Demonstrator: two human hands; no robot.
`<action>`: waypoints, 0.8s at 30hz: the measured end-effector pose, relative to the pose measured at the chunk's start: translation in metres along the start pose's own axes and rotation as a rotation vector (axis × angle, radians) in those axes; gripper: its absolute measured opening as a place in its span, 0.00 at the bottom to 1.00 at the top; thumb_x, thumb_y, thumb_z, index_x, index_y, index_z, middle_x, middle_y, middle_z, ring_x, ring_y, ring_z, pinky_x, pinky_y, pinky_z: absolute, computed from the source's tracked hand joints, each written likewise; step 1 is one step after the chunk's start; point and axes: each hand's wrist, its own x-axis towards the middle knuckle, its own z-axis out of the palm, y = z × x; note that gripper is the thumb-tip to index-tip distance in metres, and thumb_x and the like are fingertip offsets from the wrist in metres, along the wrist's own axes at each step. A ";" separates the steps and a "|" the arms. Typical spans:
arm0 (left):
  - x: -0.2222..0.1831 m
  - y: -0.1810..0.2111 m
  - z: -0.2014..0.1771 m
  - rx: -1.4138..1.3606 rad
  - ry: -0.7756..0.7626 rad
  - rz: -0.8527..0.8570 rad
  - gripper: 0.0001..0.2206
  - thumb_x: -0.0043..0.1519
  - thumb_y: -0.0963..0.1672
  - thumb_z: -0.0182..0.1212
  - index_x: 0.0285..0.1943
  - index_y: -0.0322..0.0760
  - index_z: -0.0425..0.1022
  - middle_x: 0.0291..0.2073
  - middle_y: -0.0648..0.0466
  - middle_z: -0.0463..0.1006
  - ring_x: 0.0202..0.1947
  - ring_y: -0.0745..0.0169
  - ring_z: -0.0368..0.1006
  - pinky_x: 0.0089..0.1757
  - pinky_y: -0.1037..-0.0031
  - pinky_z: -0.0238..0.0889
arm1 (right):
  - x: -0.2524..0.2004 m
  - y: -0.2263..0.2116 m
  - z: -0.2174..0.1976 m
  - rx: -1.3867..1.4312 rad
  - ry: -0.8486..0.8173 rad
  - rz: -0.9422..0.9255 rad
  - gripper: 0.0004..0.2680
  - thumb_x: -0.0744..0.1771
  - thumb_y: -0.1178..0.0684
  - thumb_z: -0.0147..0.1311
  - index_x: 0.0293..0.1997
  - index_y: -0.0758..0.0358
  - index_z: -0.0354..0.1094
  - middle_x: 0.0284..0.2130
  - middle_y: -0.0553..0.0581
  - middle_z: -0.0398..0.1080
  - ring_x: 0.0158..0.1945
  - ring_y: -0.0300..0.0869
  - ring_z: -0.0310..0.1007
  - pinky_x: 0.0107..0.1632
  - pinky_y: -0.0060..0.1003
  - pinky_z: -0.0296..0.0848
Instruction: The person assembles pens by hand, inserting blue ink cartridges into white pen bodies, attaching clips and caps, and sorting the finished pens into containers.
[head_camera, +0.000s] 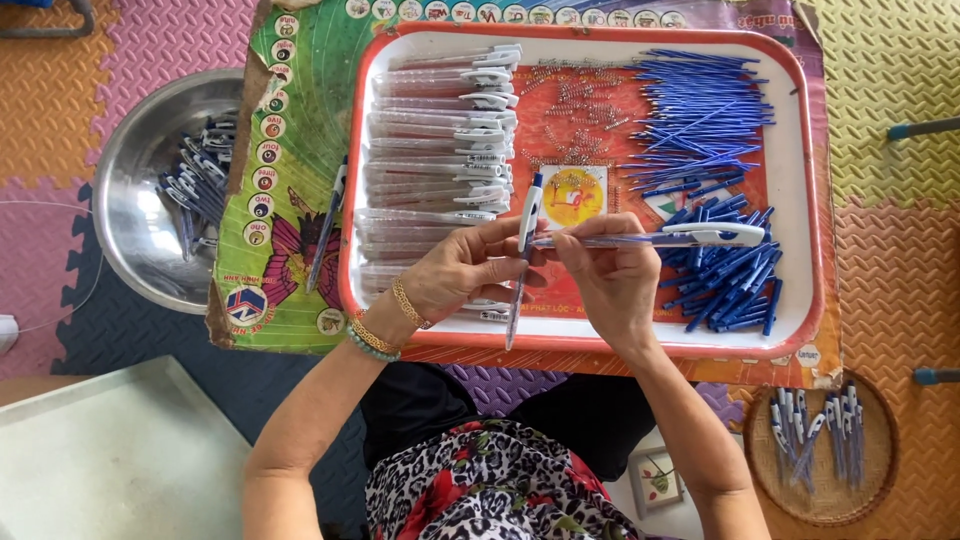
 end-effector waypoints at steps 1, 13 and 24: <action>-0.001 0.001 0.002 -0.002 0.001 0.000 0.25 0.71 0.36 0.63 0.79 0.40 0.70 0.53 0.43 0.85 0.51 0.45 0.86 0.49 0.53 0.86 | -0.001 0.001 0.000 -0.001 -0.001 0.002 0.06 0.70 0.66 0.63 0.48 0.76 0.69 0.38 0.67 0.79 0.41 0.47 0.86 0.48 0.44 0.89; 0.009 -0.013 0.002 0.032 0.050 0.001 0.24 0.70 0.36 0.65 0.77 0.36 0.73 0.52 0.43 0.87 0.50 0.44 0.87 0.48 0.55 0.86 | -0.003 0.005 0.001 -0.047 0.010 -0.023 0.05 0.70 0.66 0.64 0.48 0.71 0.71 0.37 0.64 0.79 0.40 0.49 0.87 0.47 0.43 0.88; 0.028 -0.034 -0.003 0.272 0.131 0.037 0.27 0.70 0.41 0.69 0.79 0.30 0.68 0.48 0.42 0.86 0.43 0.54 0.87 0.43 0.60 0.88 | -0.009 0.029 -0.017 -0.583 -0.193 -0.768 0.05 0.67 0.66 0.67 0.40 0.63 0.79 0.40 0.68 0.81 0.44 0.61 0.87 0.43 0.52 0.88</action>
